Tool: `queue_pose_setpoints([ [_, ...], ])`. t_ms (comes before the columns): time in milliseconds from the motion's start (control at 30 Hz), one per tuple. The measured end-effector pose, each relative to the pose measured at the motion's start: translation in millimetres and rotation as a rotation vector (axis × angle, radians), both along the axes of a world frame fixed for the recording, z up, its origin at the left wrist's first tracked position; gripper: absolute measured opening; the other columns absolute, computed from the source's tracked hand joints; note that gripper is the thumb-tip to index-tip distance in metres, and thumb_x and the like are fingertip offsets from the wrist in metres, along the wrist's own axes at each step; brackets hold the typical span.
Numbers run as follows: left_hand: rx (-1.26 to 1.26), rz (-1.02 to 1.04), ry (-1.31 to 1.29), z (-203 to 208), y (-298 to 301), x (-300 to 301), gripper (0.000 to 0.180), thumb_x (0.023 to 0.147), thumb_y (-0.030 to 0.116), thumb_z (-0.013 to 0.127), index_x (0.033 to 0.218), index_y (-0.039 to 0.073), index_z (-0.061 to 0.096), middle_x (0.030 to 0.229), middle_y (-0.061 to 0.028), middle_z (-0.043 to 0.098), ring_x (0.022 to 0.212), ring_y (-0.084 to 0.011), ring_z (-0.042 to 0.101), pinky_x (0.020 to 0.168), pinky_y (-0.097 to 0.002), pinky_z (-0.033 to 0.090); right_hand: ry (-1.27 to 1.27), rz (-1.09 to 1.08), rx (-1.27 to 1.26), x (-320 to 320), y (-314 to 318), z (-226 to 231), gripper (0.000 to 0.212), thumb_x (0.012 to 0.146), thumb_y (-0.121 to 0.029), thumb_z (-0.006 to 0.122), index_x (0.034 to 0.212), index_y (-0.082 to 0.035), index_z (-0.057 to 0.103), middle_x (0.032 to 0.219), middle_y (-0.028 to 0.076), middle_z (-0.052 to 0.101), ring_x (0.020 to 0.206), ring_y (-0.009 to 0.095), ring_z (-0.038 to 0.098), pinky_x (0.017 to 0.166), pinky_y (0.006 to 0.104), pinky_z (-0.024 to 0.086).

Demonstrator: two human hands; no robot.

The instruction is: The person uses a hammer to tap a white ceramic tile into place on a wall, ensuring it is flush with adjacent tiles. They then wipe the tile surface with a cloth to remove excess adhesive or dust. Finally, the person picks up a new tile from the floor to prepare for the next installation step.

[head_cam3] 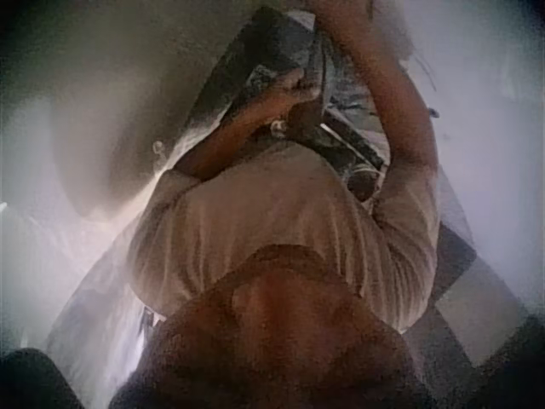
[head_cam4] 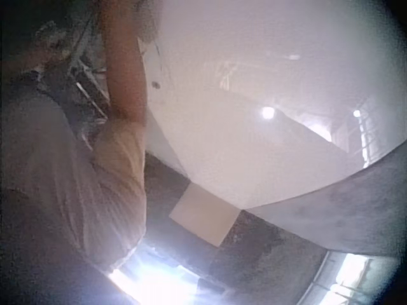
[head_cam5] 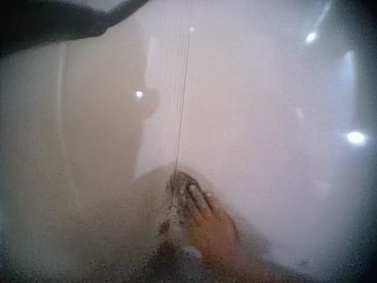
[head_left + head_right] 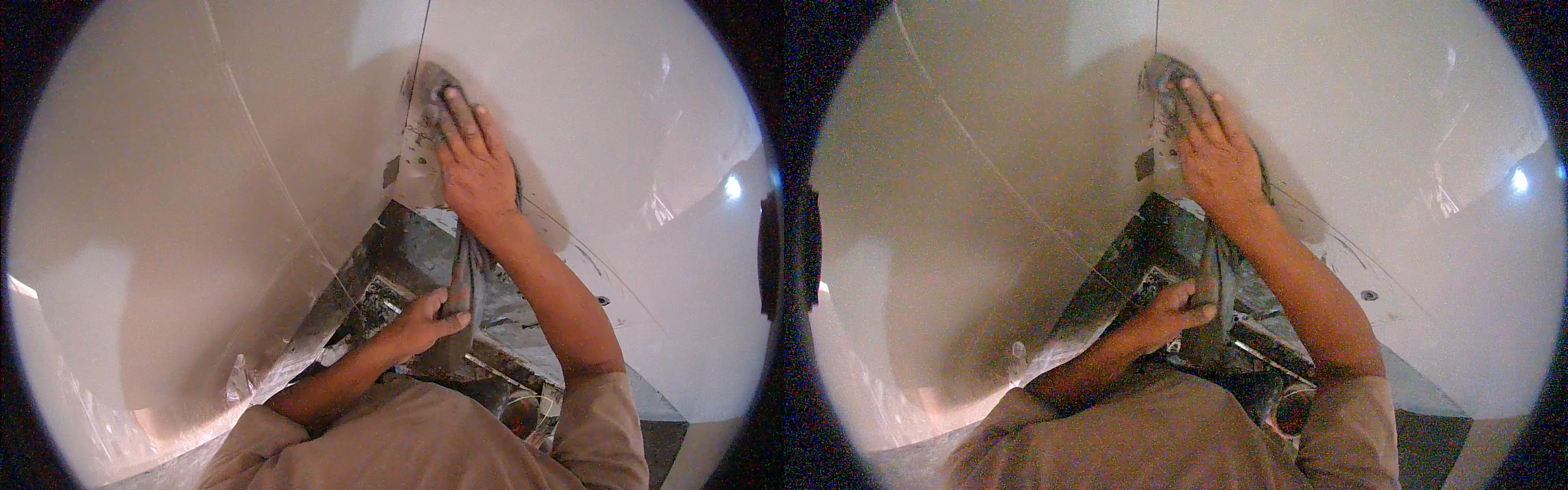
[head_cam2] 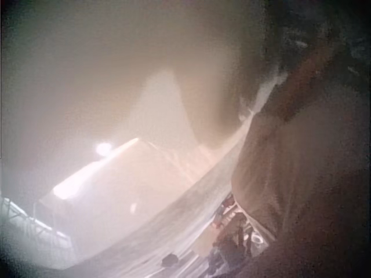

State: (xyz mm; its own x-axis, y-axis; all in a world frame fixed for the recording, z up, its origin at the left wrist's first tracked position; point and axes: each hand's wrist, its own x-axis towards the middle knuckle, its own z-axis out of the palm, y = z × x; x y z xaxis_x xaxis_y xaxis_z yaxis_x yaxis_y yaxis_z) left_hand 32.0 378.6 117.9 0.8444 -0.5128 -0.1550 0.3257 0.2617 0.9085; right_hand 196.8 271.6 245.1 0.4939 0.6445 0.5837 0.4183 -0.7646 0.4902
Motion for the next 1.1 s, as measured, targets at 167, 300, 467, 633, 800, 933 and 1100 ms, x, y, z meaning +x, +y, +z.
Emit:
queue_pose_setpoints([
  [167,0.041,-0.005,-0.044,4,13,7,0.047,0.097,0.028,0.069,0.131,-0.002,0.057,0.118,-0.0097,0.067,0.109,-0.0177,0.060,0.098,-0.0346,0.047,0.080,0.079,-0.108,14,12,-30,0.040,0.088,-0.020,0.055,0.121,-0.001,0.069,0.152,0.011,0.049,0.148,0.029,0.035,0.124,0.0466,0.022],
  [300,0.026,-0.027,-0.023,-4,11,2,0.048,0.097,0.029,0.069,0.131,-0.003,0.057,0.119,-0.0097,0.067,0.109,-0.0183,0.060,0.097,-0.0345,0.047,0.143,0.146,-0.081,13,-2,-62,0.033,0.090,-0.018,0.054,0.114,-0.002,0.069,0.141,0.012,0.057,0.136,0.030,0.046,0.116,0.0483,0.033],
  [467,0.147,-0.091,-0.052,-7,31,-12,0.054,0.097,0.027,0.068,0.141,0.000,0.052,0.135,-0.0100,0.061,0.121,-0.0223,0.057,0.107,-0.0373,0.042,0.272,0.316,0.516,-4,7,-65,0.021,0.091,-0.008,0.058,0.108,0.000,0.067,0.129,0.014,0.061,0.121,0.036,0.053,0.103,0.0471,0.042],
  [633,0.110,0.040,0.068,15,48,-29,0.050,0.097,0.020,0.066,0.141,0.003,0.050,0.133,-0.0084,0.060,0.124,-0.0233,0.054,0.109,-0.0388,0.041,0.828,0.219,1.286,-18,72,-58,0.041,0.098,-0.012,0.053,0.137,0.001,0.053,0.144,0.027,0.048,0.136,0.048,0.038,0.118,0.0529,0.027],
  [800,0.273,0.149,0.061,-12,70,-42,0.050,0.096,0.022,0.068,0.140,0.004,0.051,0.126,-0.0068,0.061,0.117,-0.0221,0.056,0.104,-0.0397,0.044,0.591,0.366,1.224,-7,107,-110,0.054,0.101,-0.010,0.047,0.151,0.008,0.034,0.160,0.031,0.025,0.147,0.052,0.022,0.124,0.0531,0.015],
  [933,0.317,0.151,0.179,-16,78,-52,0.051,0.095,0.023,0.069,0.138,0.004,0.051,0.122,-0.0066,0.062,0.111,-0.0208,0.057,0.099,-0.0395,0.046,0.571,0.274,1.258,-16,113,-139,0.055,0.099,-0.006,0.046,0.151,0.006,0.035,0.160,0.032,0.024,0.146,0.052,0.023,0.124,0.0540,0.014],
  [1100,0.509,0.130,0.131,-12,70,-53,0.055,0.095,0.029,0.070,0.137,-0.002,0.051,0.127,-0.0123,0.063,0.118,-0.0236,0.056,0.104,-0.0388,0.043,0.494,0.228,1.291,-24,113,-162,0.050,0.094,-0.003,0.048,0.144,0.007,0.044,0.152,0.033,0.037,0.141,0.052,0.032,0.121,0.0570,0.017],
])
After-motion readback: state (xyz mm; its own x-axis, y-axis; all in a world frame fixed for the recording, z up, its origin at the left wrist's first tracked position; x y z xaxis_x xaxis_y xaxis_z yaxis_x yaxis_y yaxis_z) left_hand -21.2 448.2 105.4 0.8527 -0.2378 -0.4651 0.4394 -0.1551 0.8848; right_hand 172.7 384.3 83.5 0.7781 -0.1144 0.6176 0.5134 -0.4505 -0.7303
